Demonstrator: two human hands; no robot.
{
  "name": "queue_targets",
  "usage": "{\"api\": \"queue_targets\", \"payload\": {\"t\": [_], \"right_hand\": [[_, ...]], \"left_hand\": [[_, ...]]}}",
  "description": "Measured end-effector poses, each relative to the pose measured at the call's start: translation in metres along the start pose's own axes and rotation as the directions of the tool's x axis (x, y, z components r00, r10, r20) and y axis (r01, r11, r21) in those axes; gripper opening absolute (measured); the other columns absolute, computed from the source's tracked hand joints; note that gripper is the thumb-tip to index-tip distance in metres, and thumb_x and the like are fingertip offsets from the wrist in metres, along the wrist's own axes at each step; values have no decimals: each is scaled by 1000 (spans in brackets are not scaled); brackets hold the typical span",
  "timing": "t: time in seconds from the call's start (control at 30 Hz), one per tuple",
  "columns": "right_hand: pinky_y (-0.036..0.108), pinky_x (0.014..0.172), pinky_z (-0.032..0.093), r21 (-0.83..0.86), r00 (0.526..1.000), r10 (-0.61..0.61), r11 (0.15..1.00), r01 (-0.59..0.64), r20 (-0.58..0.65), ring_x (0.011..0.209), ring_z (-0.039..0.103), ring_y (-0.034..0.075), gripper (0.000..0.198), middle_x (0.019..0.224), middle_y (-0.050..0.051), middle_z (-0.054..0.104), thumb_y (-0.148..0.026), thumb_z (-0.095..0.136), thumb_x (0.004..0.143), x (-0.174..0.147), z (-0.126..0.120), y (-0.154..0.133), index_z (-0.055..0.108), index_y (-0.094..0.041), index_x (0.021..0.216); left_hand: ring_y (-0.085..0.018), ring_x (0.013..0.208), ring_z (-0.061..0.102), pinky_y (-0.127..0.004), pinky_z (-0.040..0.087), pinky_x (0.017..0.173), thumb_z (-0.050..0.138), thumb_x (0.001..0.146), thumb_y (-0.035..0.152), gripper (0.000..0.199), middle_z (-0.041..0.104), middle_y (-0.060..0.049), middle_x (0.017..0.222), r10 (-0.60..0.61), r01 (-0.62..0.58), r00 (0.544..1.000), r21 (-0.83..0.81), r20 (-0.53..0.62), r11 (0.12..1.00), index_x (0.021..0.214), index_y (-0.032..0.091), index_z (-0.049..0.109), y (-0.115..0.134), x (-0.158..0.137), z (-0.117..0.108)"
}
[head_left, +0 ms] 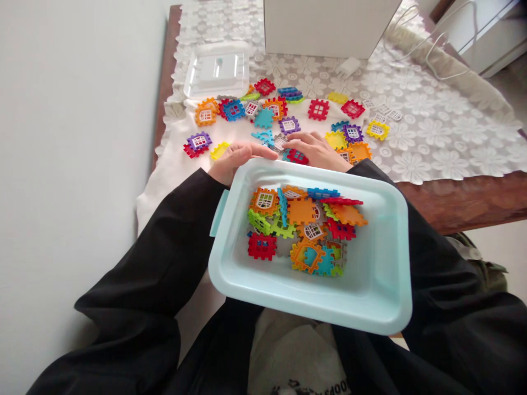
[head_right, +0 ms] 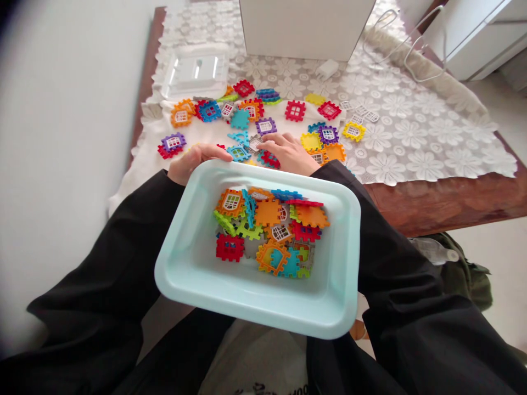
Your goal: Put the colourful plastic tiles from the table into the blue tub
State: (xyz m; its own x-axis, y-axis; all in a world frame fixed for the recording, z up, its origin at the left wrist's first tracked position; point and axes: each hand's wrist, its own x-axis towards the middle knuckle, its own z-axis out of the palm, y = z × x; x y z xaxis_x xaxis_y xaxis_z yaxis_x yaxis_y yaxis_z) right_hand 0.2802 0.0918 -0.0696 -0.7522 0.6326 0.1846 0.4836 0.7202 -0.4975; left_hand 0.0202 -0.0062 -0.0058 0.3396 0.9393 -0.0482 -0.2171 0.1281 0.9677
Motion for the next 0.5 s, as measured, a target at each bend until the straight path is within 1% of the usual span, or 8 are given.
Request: {"api": "queue_targets", "payload": {"t": [0.07, 0.1, 0.17, 0.23, 0.33, 0.4, 0.43, 0.5], "right_hand": [[62, 120, 44, 1, 1000, 4, 1000, -4, 17, 142, 51, 39, 51, 160, 11, 57, -52, 69, 102, 0, -1, -1, 70, -30, 148], [61, 120, 44, 16, 1000, -7, 1000, 7, 19, 141, 52, 38, 50, 159, 11, 58, -53, 68, 102, 0, -2, -2, 71, -30, 147], [57, 120, 46, 59, 1000, -29, 998, 29, 3, 138, 56, 35, 46, 153, 11, 63, -53, 67, 103, 1, -4, -5, 73, -29, 141], [54, 117, 49, 108, 999, -14, 994, 18, -44, 132, 62, 33, 44, 144, 12, 68, -54, 69, 100, 2, -7, -8, 76, -26, 133], [48, 103, 57, 275, 977, 103, 960, -50, -185, 113, 69, 29, 41, 128, 11, 74, -51, 75, 91, 3, -12, -12, 76, -22, 120], [43, 92, 59, 494, 930, 216, 868, -45, -296, 101, 70, 25, 38, 119, 9, 75, -48, 80, 84, 5, -15, -14, 73, -22, 110], [40, 88, 59, 617, 896, 280, 787, -8, -345, 97, 69, 23, 37, 115, 7, 75, -47, 81, 82, 6, -18, -15, 70, -23, 106], [36, 87, 58, 806, 836, 384, 582, 110, -391, 94, 67, 20, 36, 110, 3, 75, -48, 81, 83, 7, -24, -18, 64, -26, 104]], "left_hand": [[-24, 66, 75, -35, 61, 60, 95, 61, 71, 61, 79, -8, 80, -23, 25, 997, -27, 72, 999, 93, 20, 82, 1, -1, -3], [-25, 70, 77, -35, 62, 63, 97, 63, 63, 56, 81, -8, 84, -31, 33, 997, -23, 72, 999, 98, 21, 83, 2, -2, -3], [-26, 74, 80, -35, 63, 63, 94, 67, 48, 44, 81, -6, 84, -40, 40, 999, -1, 7, 999, 100, 22, 82, 2, -3, -3], [-26, 71, 79, -34, 62, 60, 88, 67, 40, 35, 80, -4, 79, -47, 46, 997, -6, -57, 999, 97, 22, 81, 2, -3, -2], [-23, 66, 76, -31, 60, 57, 81, 68, 37, 29, 79, -2, 76, -45, 43, 993, -25, -106, 999, 93, 22, 79, 0, -1, -1], [-20, 63, 74, -29, 58, 55, 78, 68, 35, 27, 78, -2, 76, -33, 30, 991, -31, -127, 999, 92, 22, 78, -1, 1, -2], [-19, 61, 73, -28, 57, 54, 78, 68, 34, 27, 78, -2, 76, -28, 23, 991, -36, -130, 999, 91, 21, 77, -1, 2, -2], [-17, 58, 70, -27, 55, 53, 79, 64, 33, 28, 77, -2, 74, -23, 17, 991, -50, -130, 999, 89, 21, 77, -1, 3, -3]]}}
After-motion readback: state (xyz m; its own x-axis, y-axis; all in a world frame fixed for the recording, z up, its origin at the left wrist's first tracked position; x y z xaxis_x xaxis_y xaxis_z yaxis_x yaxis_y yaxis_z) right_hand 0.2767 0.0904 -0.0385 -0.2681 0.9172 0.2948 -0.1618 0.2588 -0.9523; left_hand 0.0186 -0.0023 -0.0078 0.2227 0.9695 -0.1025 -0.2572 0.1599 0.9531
